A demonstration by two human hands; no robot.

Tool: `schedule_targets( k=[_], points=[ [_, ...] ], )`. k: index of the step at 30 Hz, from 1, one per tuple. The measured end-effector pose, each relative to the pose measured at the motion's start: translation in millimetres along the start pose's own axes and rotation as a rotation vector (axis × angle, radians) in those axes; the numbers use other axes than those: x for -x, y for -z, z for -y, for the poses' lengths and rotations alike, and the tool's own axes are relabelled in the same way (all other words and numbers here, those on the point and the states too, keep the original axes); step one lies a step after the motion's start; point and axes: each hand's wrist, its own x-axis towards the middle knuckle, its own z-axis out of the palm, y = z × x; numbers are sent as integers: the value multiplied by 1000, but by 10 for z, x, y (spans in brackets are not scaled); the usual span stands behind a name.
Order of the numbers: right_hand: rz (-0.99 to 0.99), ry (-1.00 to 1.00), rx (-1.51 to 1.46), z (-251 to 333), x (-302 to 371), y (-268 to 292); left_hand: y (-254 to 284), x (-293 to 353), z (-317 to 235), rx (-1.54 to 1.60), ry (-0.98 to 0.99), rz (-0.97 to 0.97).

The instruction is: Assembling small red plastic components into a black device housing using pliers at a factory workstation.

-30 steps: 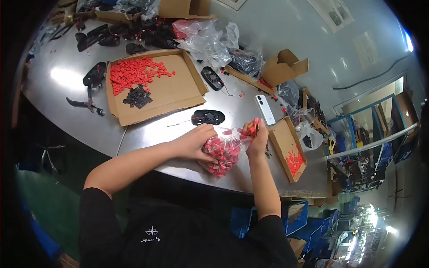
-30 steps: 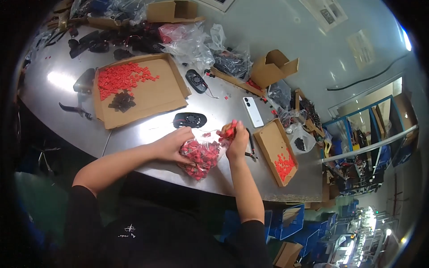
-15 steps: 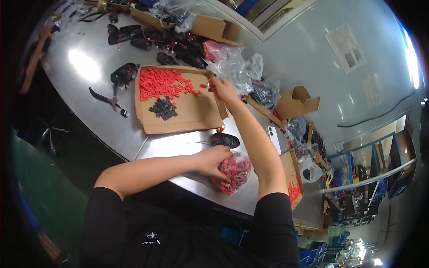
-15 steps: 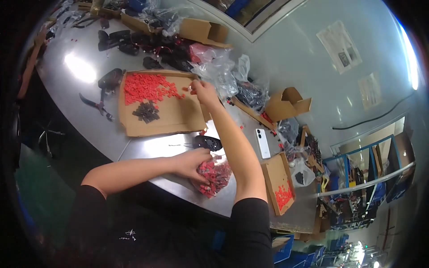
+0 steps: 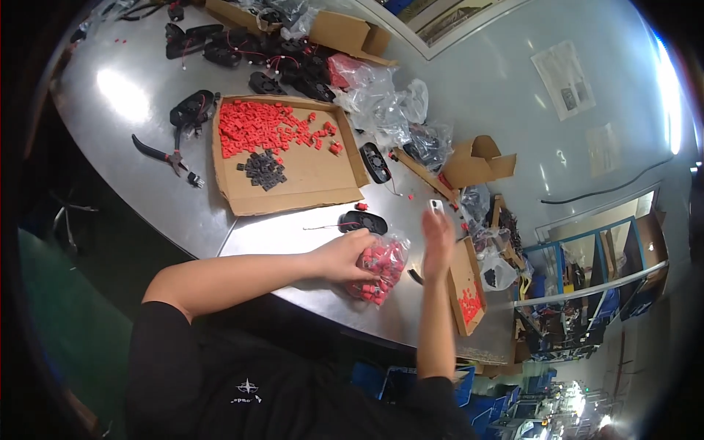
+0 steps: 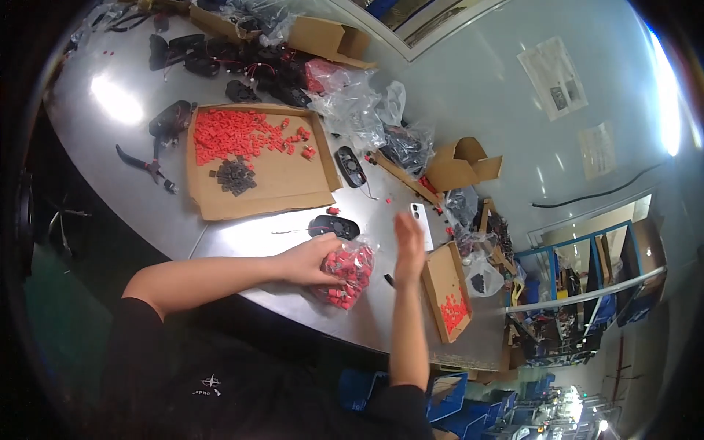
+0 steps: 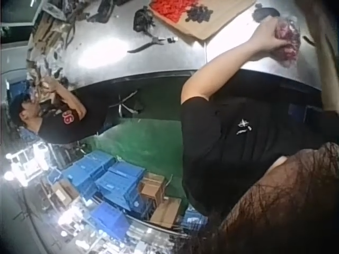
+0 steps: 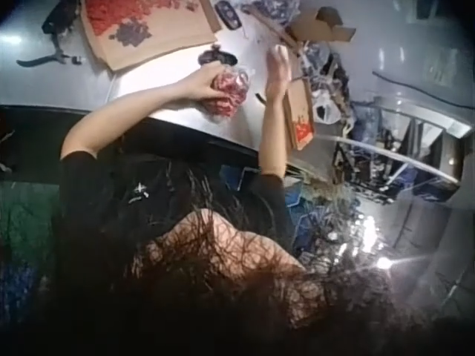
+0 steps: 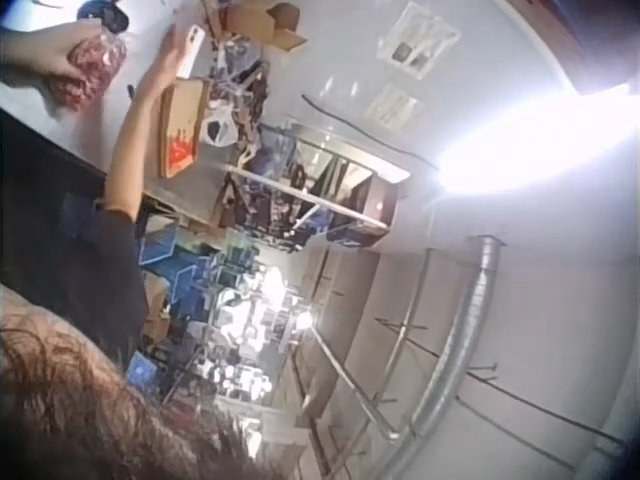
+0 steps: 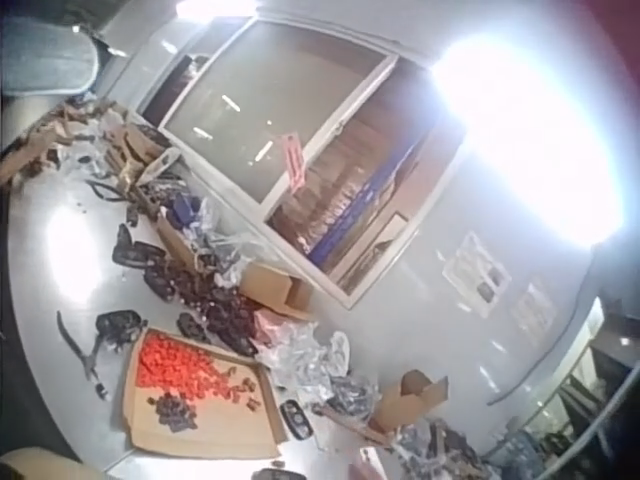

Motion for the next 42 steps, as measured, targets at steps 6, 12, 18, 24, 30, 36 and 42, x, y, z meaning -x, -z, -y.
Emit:
schedule_targets(
  k=[6, 12, 18, 24, 30, 36, 42],
  points=[
    [-79, -160, -175, -65, 1118, -865, -8, 255, -176, -192, -40, -79],
    [57, -260, -277, 198, 540, -1236, 471, 141, -612, -223, -25, -173],
    [474, -709, -417, 317, -855, -1934, 1554, -429, -357, 326, 710, -295],
    [573, -882, -287, 107, -1747, -1938, 2202, -903, 136, 393, 879, -57],
    [808, -768, -83, 355, -1910, -2410, 2865, -1188, 263, 159, 798, -4],
    [481, -958, -391, 386, -1939, -2046, 2450, -1035, 316, 101, 734, -60],
    [503, -692, -40, -25, -1867, -1913, 2316, -998, 180, -35, 735, -220]
  ],
)
